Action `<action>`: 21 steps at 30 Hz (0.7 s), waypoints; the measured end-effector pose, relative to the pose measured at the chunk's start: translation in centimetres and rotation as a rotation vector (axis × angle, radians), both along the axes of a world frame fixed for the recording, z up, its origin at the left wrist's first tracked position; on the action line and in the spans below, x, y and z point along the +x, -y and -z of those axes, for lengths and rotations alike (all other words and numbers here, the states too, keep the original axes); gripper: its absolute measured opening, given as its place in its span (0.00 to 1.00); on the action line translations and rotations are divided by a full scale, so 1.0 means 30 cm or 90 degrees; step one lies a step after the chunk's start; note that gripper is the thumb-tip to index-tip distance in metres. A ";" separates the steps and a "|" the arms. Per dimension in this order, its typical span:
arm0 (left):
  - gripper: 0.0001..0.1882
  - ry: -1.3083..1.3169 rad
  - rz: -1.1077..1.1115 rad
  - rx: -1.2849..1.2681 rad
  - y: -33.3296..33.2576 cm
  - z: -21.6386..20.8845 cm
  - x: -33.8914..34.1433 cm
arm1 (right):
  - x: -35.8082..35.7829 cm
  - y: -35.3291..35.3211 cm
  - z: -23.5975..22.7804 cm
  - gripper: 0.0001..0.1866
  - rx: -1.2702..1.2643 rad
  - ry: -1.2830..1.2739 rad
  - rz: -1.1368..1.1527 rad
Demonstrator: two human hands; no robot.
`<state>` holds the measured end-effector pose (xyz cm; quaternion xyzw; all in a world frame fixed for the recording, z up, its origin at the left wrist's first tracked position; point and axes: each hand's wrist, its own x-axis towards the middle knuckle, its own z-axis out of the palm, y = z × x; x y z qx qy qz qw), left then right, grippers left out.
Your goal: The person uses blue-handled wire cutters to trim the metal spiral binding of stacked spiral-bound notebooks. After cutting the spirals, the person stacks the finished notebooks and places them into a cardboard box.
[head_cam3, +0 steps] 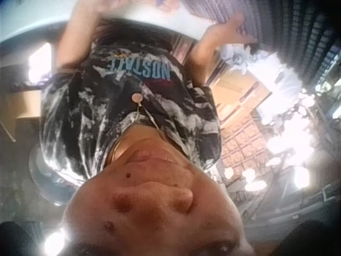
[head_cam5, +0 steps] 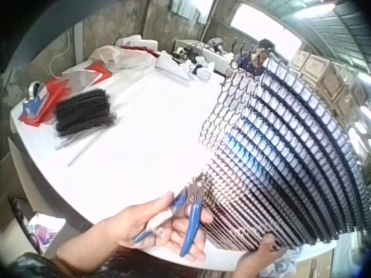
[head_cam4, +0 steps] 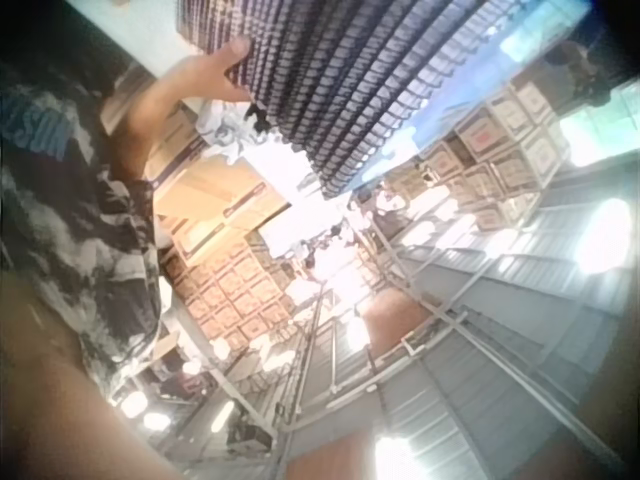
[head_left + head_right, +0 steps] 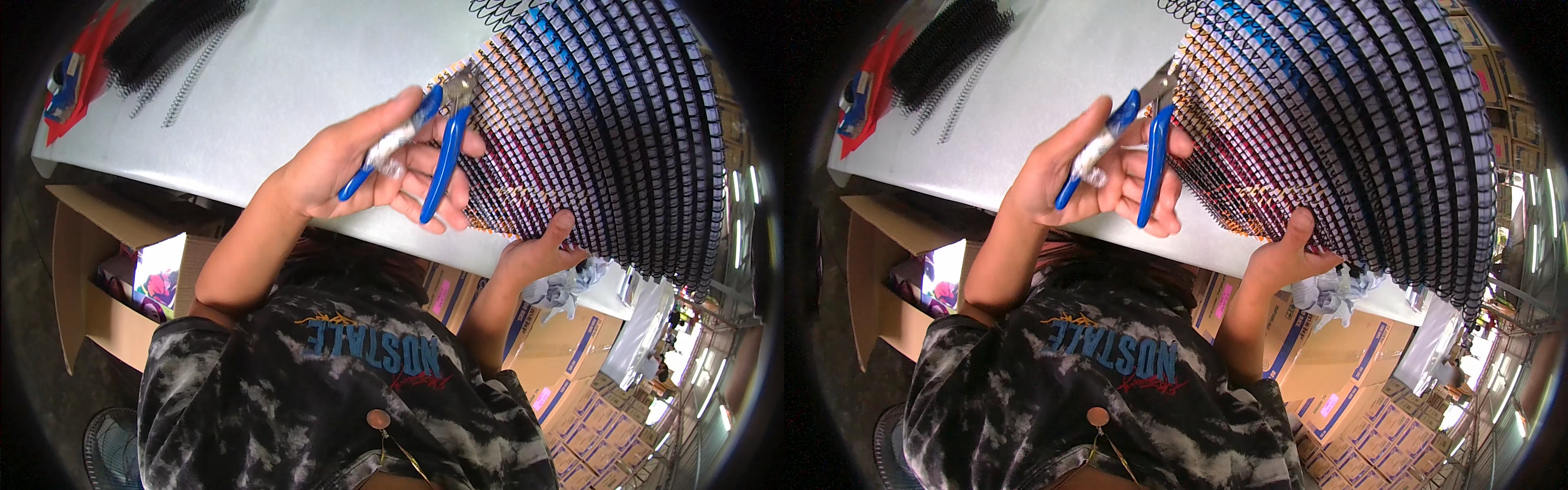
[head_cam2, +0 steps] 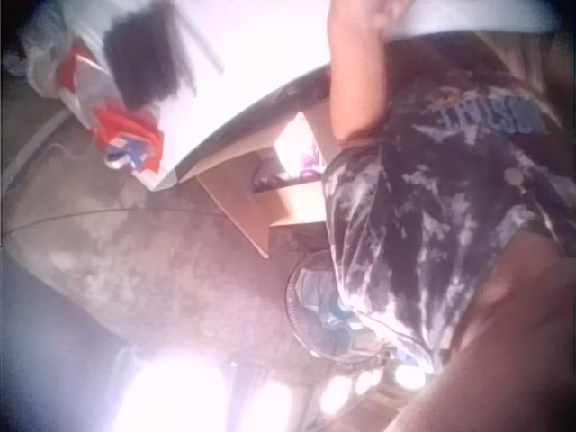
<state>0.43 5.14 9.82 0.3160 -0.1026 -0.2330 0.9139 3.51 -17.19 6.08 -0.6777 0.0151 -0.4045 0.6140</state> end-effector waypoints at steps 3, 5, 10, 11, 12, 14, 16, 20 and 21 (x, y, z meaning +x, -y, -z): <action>0.35 -0.025 -0.009 -0.014 -0.006 0.023 0.018 | 0.001 0.018 0.018 0.41 -0.008 -0.003 0.028; 0.34 0.121 -0.208 0.480 0.012 -0.013 -0.005 | 0.002 0.025 0.022 0.42 -0.013 -0.015 0.051; 0.35 0.233 -0.299 0.616 0.028 0.022 0.001 | -0.019 0.017 -0.011 0.42 0.040 -0.016 0.015; 0.36 0.187 -0.191 0.451 0.013 0.027 0.002 | -0.020 0.018 -0.018 0.42 0.035 -0.021 0.013; 0.36 0.140 -0.086 0.288 -0.009 0.030 0.001 | -0.022 0.013 -0.032 0.42 0.033 -0.025 0.010; 0.38 0.103 0.026 0.069 -0.023 0.026 0.013 | -0.014 0.017 -0.036 0.42 0.015 -0.013 -0.013; 0.38 0.037 0.026 -0.012 -0.015 0.006 0.031 | -0.016 0.013 -0.032 0.42 0.027 -0.023 0.008; 0.32 0.119 -0.153 0.409 -0.008 -0.024 0.018 | -0.021 0.009 -0.041 0.42 0.020 -0.028 -0.013; 0.30 0.162 -0.266 0.669 0.005 -0.049 0.001 | -0.022 0.006 -0.046 0.42 0.015 -0.024 -0.021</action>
